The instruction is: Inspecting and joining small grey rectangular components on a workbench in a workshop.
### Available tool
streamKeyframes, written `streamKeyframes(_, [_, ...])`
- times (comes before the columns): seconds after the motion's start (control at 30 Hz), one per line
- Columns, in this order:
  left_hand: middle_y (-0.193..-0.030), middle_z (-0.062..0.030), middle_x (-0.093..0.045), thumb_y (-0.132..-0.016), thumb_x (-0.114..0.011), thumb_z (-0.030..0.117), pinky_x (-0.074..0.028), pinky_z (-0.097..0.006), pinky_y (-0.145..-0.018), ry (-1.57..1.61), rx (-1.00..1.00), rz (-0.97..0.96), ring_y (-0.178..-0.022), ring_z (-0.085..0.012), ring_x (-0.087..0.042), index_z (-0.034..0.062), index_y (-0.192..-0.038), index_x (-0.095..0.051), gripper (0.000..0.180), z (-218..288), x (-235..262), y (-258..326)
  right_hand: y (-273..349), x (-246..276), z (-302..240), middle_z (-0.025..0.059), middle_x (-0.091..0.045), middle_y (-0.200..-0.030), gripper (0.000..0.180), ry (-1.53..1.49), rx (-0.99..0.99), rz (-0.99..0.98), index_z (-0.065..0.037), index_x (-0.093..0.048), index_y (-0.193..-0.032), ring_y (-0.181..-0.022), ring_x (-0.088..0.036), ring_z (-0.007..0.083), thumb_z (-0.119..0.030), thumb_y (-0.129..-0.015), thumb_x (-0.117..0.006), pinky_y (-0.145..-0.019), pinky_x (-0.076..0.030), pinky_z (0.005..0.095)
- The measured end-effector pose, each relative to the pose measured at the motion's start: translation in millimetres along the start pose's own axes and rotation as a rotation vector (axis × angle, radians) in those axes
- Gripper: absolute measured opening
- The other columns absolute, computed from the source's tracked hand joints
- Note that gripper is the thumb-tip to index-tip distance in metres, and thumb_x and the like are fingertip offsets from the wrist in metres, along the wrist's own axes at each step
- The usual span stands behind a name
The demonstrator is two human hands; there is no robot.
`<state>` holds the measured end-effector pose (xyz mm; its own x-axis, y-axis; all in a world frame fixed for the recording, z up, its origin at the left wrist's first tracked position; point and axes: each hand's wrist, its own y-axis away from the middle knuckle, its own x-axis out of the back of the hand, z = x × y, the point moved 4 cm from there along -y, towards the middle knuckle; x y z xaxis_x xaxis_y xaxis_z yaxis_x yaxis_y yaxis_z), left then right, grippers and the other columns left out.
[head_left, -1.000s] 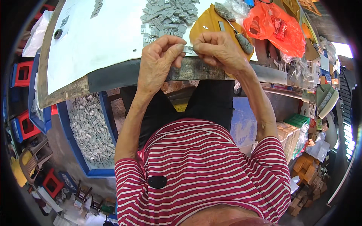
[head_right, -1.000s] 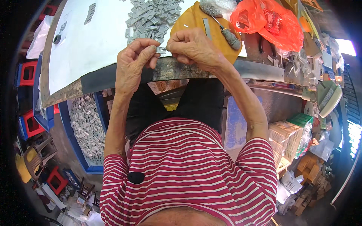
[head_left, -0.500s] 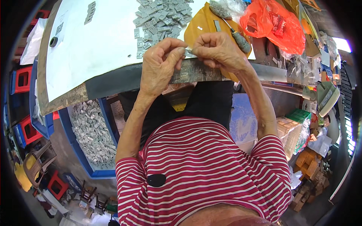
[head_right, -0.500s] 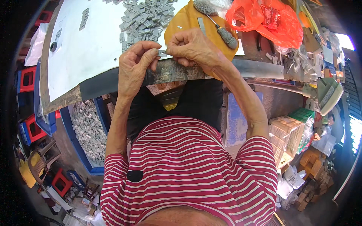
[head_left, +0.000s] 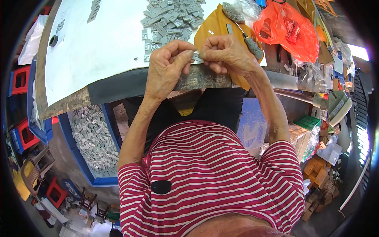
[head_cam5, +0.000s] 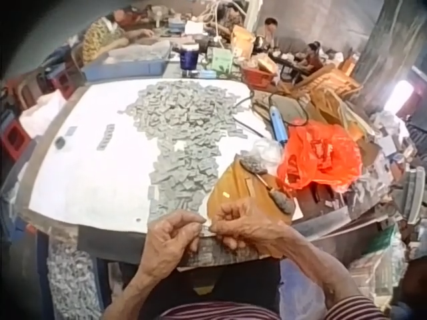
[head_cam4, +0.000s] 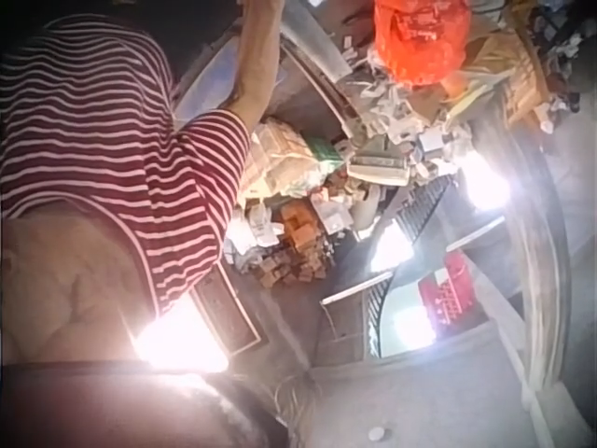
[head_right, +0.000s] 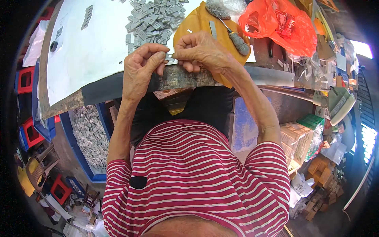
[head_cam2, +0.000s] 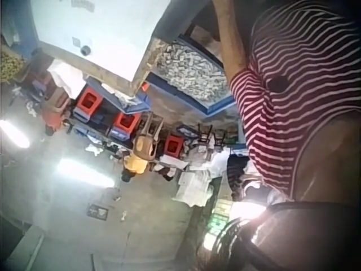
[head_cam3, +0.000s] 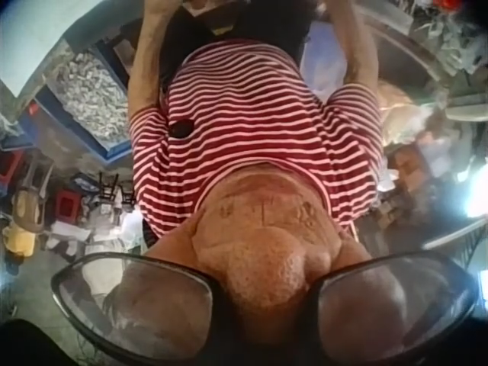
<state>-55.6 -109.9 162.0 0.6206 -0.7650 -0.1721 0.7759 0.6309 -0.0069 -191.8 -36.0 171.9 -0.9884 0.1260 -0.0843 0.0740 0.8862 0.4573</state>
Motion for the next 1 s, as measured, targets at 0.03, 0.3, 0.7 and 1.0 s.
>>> streamKeyframes(0.03, [-0.065,-0.0001,-0.054,-0.083,-0.052,0.005,-0.037,-0.017,-0.047,0.004,0.002,0.006,-0.052,-0.0041,-0.047,-0.0023,-0.09,-0.058,0.012,-1,1,0,-1,-1,0,0.0016,-0.053,-0.056,0.012,0.002,-0.002,0.0,-0.002,-0.056,-0.072,-0.042,-0.048,0.0045,-0.011,-0.079,-0.06,-0.036,-0.034,0.0154])
streamKeyframes(0.3, [-0.069,-0.0019,-0.056,-0.084,-0.055,0.007,-0.039,-0.016,-0.051,0.139,0.1,-0.008,-0.055,-0.0055,-0.049,-0.0026,-0.096,-0.058,0.016,-15,9,-3,-3,-16,-5,0.0057,-0.054,-0.059,0.01,-0.08,0.051,0.049,0.003,-0.056,-0.08,-0.046,-0.052,0.0079,-0.007,-0.079,-0.057,-0.037,-0.039,0.0171])
streamKeyframes(0.7, [-0.067,-0.0016,-0.057,-0.08,-0.058,0.006,-0.041,-0.017,-0.049,-0.143,0.041,0.016,-0.055,-0.0048,-0.051,-0.0023,-0.094,-0.058,0.016,-6,17,4,-15,-18,-1,0.0064,-0.054,-0.056,0.013,-0.154,0.054,0.066,0.006,-0.056,-0.081,-0.041,-0.048,0.0088,-0.007,-0.08,-0.056,-0.034,-0.035,0.0188])
streamKeyframes(1.0, [-0.065,-0.0001,-0.055,-0.079,-0.059,0.005,-0.039,-0.017,-0.049,-0.205,0.024,0.152,-0.054,-0.0038,-0.048,-0.0008,-0.094,-0.059,0.016,-3,29,13,2,21,-13,0.0009,-0.053,-0.059,0.013,0.274,0.304,0.472,0.002,-0.057,-0.082,-0.048,-0.048,0.0044,-0.011,-0.081,-0.055,-0.045,-0.038,0.0194])
